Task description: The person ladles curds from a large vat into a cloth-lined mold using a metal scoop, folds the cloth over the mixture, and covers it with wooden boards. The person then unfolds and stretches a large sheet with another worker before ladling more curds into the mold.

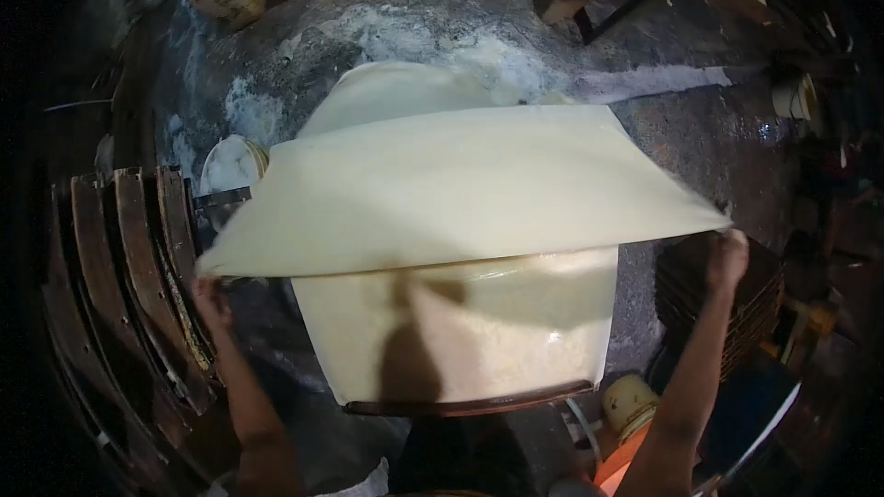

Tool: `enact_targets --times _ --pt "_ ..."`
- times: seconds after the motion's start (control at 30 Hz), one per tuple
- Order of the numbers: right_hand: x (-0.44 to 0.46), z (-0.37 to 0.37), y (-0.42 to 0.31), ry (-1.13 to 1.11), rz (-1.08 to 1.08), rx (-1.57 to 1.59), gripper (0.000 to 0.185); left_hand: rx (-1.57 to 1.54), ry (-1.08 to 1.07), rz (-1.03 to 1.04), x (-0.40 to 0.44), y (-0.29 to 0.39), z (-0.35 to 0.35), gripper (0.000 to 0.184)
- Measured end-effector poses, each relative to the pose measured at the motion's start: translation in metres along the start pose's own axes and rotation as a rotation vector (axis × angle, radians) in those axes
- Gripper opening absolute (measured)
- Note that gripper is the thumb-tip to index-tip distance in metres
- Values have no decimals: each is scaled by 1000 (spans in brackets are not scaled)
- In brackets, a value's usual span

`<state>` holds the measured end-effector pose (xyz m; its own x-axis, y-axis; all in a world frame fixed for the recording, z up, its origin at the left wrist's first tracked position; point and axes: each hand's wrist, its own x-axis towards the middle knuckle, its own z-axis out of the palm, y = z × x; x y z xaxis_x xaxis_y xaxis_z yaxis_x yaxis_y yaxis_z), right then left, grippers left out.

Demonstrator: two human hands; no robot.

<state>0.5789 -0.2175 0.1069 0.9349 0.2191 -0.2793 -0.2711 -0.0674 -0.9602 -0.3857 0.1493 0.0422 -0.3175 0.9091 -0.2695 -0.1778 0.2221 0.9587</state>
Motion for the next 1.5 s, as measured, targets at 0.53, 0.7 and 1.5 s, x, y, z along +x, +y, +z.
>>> enact_targets --times 0.53,0.7,1.5 --pt "-55 348 16 -777 -599 -1029 33 780 -787 342 61 3 337 23" --pt "-35 369 -11 12 -909 -818 36 828 0 835 51 29 366 26" --pt "-218 11 -121 -1076 -1388 -1398 36 1420 -847 1231 -186 166 79 16"
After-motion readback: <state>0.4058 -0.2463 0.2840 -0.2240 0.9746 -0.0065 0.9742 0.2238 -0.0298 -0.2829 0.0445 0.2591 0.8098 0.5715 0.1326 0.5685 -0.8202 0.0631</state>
